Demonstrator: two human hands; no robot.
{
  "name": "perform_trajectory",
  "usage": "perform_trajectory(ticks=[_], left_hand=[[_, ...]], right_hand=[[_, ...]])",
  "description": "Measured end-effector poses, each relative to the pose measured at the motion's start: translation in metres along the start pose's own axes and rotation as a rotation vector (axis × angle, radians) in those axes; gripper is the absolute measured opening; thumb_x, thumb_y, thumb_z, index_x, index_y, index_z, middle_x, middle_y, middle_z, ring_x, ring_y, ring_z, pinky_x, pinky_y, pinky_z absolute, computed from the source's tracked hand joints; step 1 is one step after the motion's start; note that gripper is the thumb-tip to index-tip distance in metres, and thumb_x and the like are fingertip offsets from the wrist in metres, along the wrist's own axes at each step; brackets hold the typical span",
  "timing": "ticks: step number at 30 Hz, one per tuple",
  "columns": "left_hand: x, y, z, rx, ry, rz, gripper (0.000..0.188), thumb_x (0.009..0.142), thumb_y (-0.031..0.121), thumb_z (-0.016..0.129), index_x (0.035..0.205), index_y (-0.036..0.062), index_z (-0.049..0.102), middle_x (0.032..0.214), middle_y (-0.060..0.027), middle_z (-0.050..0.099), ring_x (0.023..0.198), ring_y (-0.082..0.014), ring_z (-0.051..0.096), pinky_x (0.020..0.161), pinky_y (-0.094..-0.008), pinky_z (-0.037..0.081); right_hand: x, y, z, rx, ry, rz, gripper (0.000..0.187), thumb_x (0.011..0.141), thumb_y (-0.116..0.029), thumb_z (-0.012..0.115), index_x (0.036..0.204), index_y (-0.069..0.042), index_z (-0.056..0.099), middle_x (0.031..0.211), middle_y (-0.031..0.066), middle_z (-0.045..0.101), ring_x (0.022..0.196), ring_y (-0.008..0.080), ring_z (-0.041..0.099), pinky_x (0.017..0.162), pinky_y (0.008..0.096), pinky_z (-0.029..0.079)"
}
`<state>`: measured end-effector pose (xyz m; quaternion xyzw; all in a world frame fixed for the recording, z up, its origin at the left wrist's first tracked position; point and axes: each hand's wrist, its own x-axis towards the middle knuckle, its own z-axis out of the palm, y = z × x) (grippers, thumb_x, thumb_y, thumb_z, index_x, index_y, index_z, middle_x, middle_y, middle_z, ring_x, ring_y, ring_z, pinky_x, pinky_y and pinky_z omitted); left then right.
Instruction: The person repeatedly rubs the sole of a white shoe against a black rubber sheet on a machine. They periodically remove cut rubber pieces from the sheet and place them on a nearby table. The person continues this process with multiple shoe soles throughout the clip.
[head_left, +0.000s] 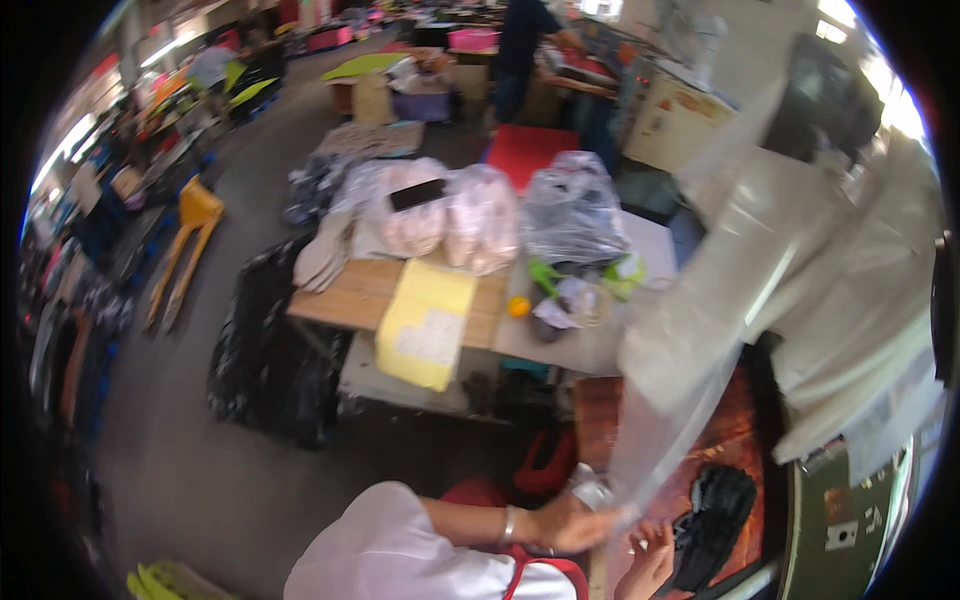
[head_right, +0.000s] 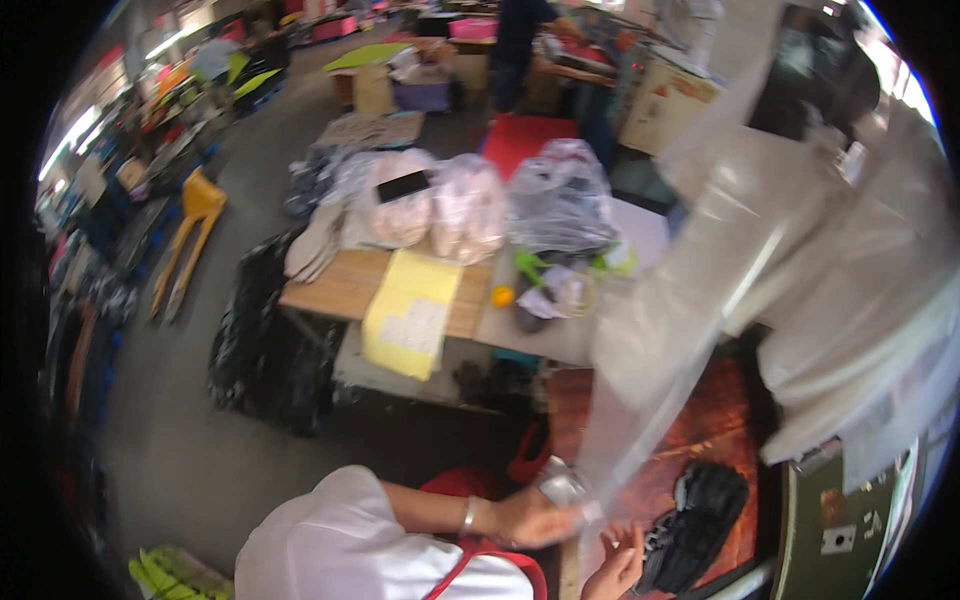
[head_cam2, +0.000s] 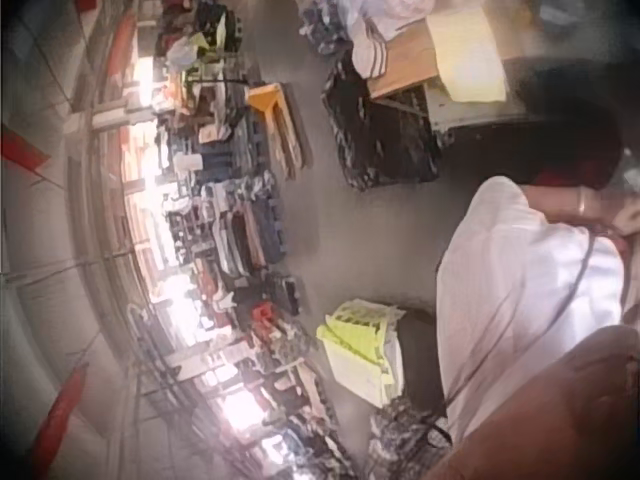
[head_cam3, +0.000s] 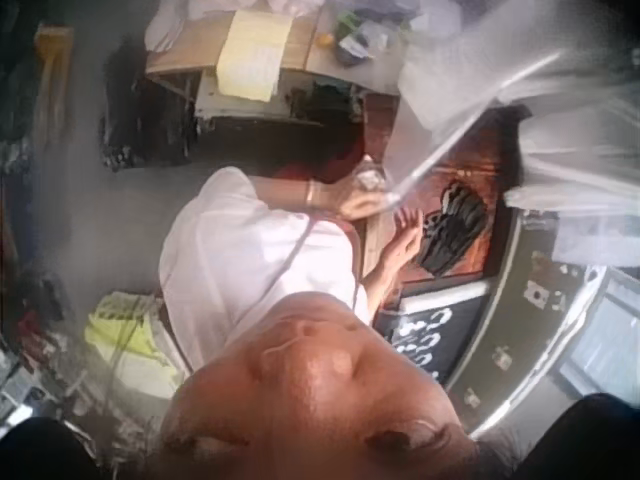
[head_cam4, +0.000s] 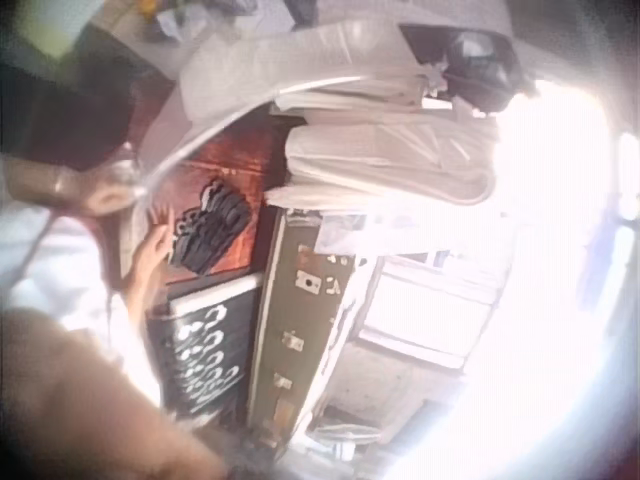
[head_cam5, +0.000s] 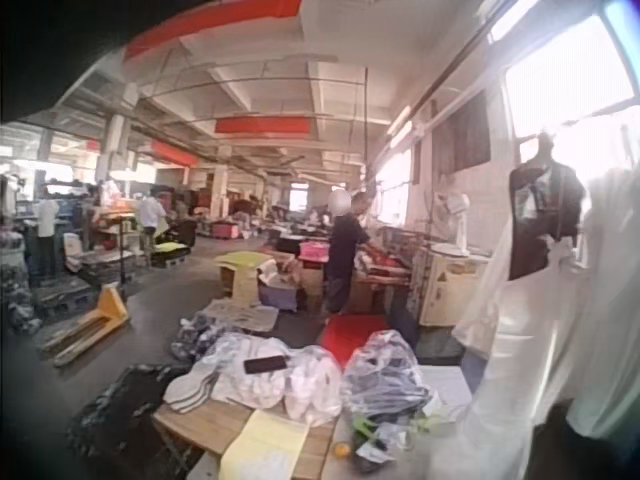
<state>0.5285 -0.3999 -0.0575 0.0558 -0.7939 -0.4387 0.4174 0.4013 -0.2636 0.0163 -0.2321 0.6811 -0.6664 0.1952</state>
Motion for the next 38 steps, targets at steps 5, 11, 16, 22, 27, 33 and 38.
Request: perform_trajectory(ticks=[5,11,16,22,27,33,38], left_hand=[[-0.043,0.069,-0.015,-0.183,-0.923,-0.087,0.035,0.095,0.027,0.054,0.127,0.0122,0.058,0.080,-0.0172,0.064,0.074,-0.0285,0.067,0.066,-0.0377,0.051],[-0.119,0.092,-0.078,-0.353,-0.663,-0.221,0.036,0.095,0.028,0.055,0.126,0.0095,0.059,0.081,-0.0175,0.065,0.073,-0.0296,0.066,0.065,-0.0389,0.051],[-0.138,0.093,-0.151,-0.248,-0.969,-0.432,0.039,0.095,0.032,0.057,0.124,0.0060,0.059,0.092,-0.0185,0.067,0.085,-0.0350,0.064,0.074,-0.0418,0.050],[-0.116,0.123,-0.269,0.049,-0.315,-0.523,0.022,0.091,0.017,0.064,0.108,0.0028,0.068,0.093,-0.0135,0.070,0.084,-0.0279,0.068,0.074,-0.0347,0.053],[-0.116,0.111,-0.324,0.237,0.261,-0.245,0.042,0.090,0.012,0.065,0.129,0.0014,0.053,0.123,-0.0172,0.059,0.106,-0.0265,0.063,0.081,-0.0339,0.052],[-0.124,0.126,-0.330,0.260,0.540,-0.337,0.019,0.082,0.017,0.073,0.080,0.0051,0.059,0.072,-0.0081,0.064,0.064,-0.0260,0.061,0.058,-0.0360,0.046],[-0.178,0.105,-0.361,0.118,0.910,-0.415,0.039,0.085,0.021,0.072,0.111,0.0052,0.048,0.066,-0.0063,0.057,0.059,-0.0216,0.060,0.055,-0.0320,0.045]], right_hand=[[-0.034,-0.006,0.049,0.131,-0.033,0.019,0.033,0.097,-0.022,0.056,0.114,0.005,0.063,0.099,0.0100,0.067,0.087,0.0174,0.064,0.074,0.0295,0.052],[-0.110,-0.017,0.084,-0.013,-0.530,0.331,0.019,0.091,-0.005,0.059,0.107,0.003,0.065,0.093,0.0043,0.066,0.080,0.0102,0.061,0.070,0.0213,0.048],[-0.112,-0.005,0.145,0.105,-0.157,0.039,0.019,0.092,-0.005,0.062,0.110,0.003,0.064,0.093,-0.0021,0.063,0.079,0.0043,0.054,0.070,0.0191,0.044],[-0.120,-0.015,0.197,-0.150,-0.316,-0.389,0.026,0.085,-0.004,0.071,0.110,0.001,0.067,0.076,0.0022,0.064,0.065,0.0046,0.053,0.060,0.0197,0.043],[-0.142,-0.012,0.252,-0.157,-0.700,-0.394,0.030,0.081,-0.002,0.071,0.111,0.003,0.067,0.093,0.0089,0.070,0.080,0.0122,0.063,0.071,0.0246,0.050],[-0.133,-0.028,0.318,-0.088,-0.339,-0.008,0.039,0.100,-0.035,0.052,0.105,0.001,0.068,0.106,0.0184,0.067,0.088,0.0347,0.066,0.072,0.0388,0.054],[-0.125,-0.048,0.403,-0.519,-0.655,-1.015,0.038,0.098,-0.029,0.058,0.100,0.008,0.069,0.084,0.0178,0.069,0.065,0.0303,0.062,0.057,0.0422,0.049]])
